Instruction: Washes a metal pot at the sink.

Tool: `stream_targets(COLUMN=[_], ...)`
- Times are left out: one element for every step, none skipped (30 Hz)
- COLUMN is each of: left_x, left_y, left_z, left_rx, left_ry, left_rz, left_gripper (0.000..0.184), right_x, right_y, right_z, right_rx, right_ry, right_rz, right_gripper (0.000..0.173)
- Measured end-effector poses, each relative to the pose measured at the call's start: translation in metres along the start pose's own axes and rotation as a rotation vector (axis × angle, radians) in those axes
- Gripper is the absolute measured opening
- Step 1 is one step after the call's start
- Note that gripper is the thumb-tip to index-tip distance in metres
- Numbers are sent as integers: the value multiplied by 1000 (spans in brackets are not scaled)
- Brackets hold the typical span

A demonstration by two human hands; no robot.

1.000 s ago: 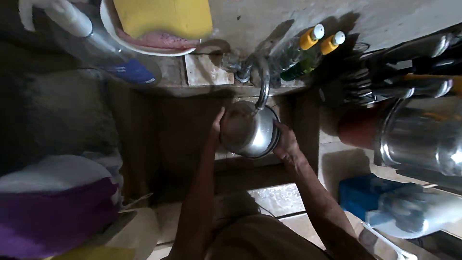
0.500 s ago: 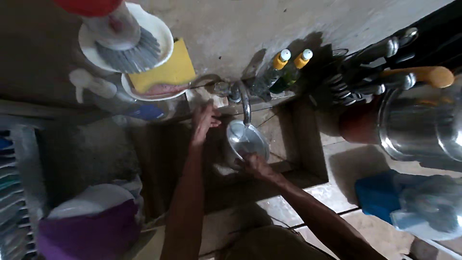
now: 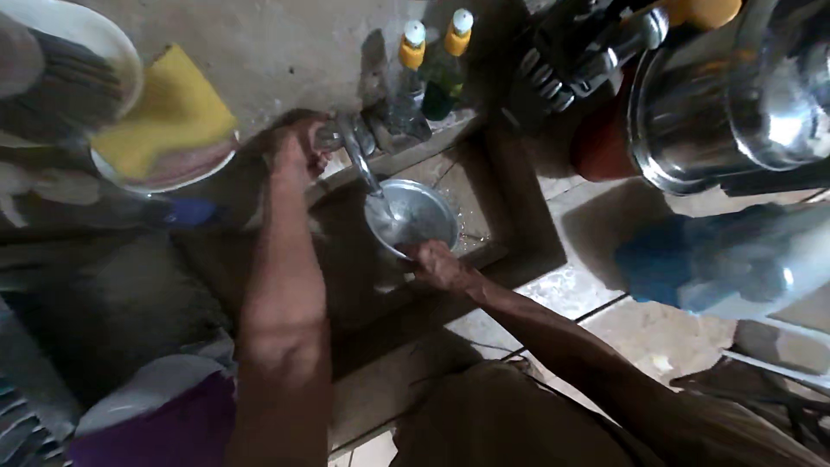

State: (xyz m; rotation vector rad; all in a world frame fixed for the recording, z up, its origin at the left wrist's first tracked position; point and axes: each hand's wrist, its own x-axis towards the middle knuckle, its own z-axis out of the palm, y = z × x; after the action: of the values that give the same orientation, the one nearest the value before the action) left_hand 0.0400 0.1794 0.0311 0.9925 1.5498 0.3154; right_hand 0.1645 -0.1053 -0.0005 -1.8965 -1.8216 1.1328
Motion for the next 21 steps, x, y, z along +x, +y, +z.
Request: stream_targets(left_x=[-3, -7, -11, -12, -9, -4, 3, 8, 9, 4, -4, -13, -21, -27, -36, -46, -55, -65, -75, -86, -98], left_y=[0, 1, 2, -1, -7, -13, -20, -25, -28, -28, -29, -32, -37, -42, -52, -64, -77, -91, -104, -117, -127], left_z=[-2, -4, -7, -9, -11, -14, -14, -13, -10, -7, -4, -1, 4, 9, 15, 19, 23, 24, 24, 23, 22], left_rx=[-13, 0, 22, 34, 34, 16, 3, 0, 12, 40, 82, 117, 148, 164, 150, 132, 117, 118, 127, 133, 137], left_ry=[-28, -63, -92, -112, -118, -122, -122, -112, -94, -64, -26, 11, 57, 97, 115, 115, 112, 86, 57, 43, 37], left_rz=[-11, -2, 14, 44, 82, 114, 144, 168, 191, 213, 228, 239, 251, 266, 267, 260, 255, 249, 241, 233, 223], left_gripper=[30, 30, 31, 31, 32, 36, 40, 43, 45, 47, 50, 54, 55, 55, 52, 50, 47, 47, 48, 49, 51], right_x=[-4, -7, -10, -11, -10, -7, -12, -24, -36, -44, -50, -55, -58, -56, -52, -52, -53, -56, -59, -63, -67], right_y=[0, -2, -4, -3, 2, 15, 26, 34, 42, 49, 54, 57, 57, 55, 50, 47, 49, 51, 52, 50, 47], right_z=[-4, -8, -12, -12, -11, -7, -6, -9, -14, -16, -16, -15, -16, -19, -23, -26, -27, -26, -25, -24, -23], right_rx=[26, 71, 131, 198, 278, 363, 459, 567, 683, 794, 885, 947, 993, 1043, 1126, 1221, 1330, 1428, 1506, 1564, 1600], right_ry=[-2, 11, 42, 90, 142, 186, 212, 211, 201, 192, 188, 199, 224, 275, 344, 385, 396, 403, 405, 396, 386], right_rz=[-52, -66, -31, 35, 99, 134, 139, 134, 132, 139, 151, 165, 199, 246, 305, 343, 360, 368, 377, 387, 390], right_gripper=[31, 30, 29, 30, 31, 31, 28, 25, 23, 22, 22, 22, 23, 23, 21, 22, 25, 28, 29, 30, 28])
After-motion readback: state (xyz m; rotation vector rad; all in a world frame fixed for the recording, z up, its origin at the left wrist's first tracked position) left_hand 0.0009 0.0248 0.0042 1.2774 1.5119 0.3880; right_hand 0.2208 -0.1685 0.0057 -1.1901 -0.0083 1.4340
